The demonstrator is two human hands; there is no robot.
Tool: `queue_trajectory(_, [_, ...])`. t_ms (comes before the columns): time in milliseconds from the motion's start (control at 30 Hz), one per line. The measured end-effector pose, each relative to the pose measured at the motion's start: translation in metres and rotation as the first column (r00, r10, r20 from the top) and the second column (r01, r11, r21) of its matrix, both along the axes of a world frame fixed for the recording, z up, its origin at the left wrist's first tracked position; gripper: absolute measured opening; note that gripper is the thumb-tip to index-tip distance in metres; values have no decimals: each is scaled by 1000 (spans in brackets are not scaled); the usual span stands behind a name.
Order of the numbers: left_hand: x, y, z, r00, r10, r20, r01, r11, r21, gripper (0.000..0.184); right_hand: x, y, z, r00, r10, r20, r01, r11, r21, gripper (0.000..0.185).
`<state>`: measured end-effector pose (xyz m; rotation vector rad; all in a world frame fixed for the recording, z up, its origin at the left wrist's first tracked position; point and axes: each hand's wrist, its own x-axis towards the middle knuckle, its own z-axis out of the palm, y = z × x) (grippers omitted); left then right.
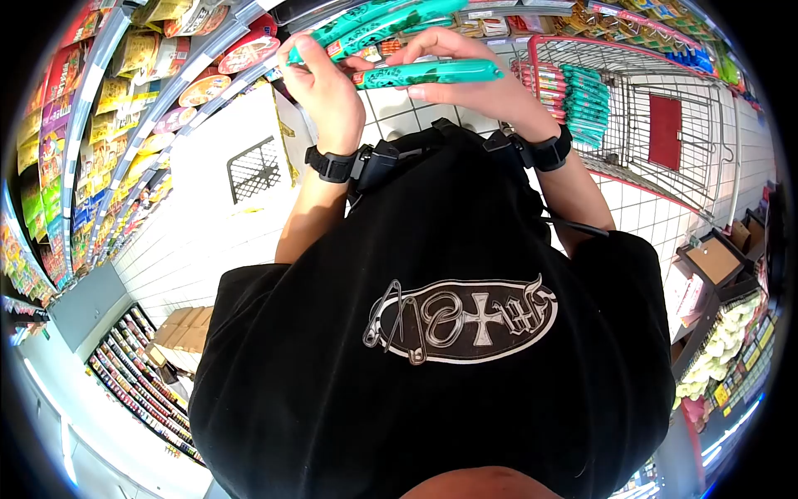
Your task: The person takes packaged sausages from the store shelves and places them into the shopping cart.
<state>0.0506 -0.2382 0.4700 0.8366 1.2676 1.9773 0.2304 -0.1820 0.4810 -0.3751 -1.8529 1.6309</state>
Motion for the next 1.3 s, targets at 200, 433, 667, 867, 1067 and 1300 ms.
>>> queue_trajectory(200, [-13, 1, -2, 998, 33, -62, -32, 999, 6, 24, 28, 0, -4, 992, -108, 59, 119, 970, -212, 26])
queue_trajectory(433, [13, 9, -9, 1000, -14, 6, 13, 996, 88, 23, 44, 1, -21, 948, -292, -129, 119, 698, -706, 21])
queue_trajectory(667, [27, 18, -30, 998, -19, -53, 23, 997, 71, 29, 63, 12, -8, 968, -245, -59, 143, 727, -672, 26])
queue_trajectory(867, [55, 16, -16, 997, 68, 42, -70, 996, 55, 24, 74, 12, 4, 958, -286, -4, 229, 775, -589, 60])
queue_trajectory(1067, [73, 10, -14, 963, 183, -197, -180, 983, 33, 24, 89, 21, 10, 979, -163, 122, 203, 828, -522, 82])
queue_trajectory(1300, [82, -2, -6, 925, 306, -224, -305, 951, 40, 23, 87, 36, 10, 973, -165, 163, 184, 977, -109, 73])
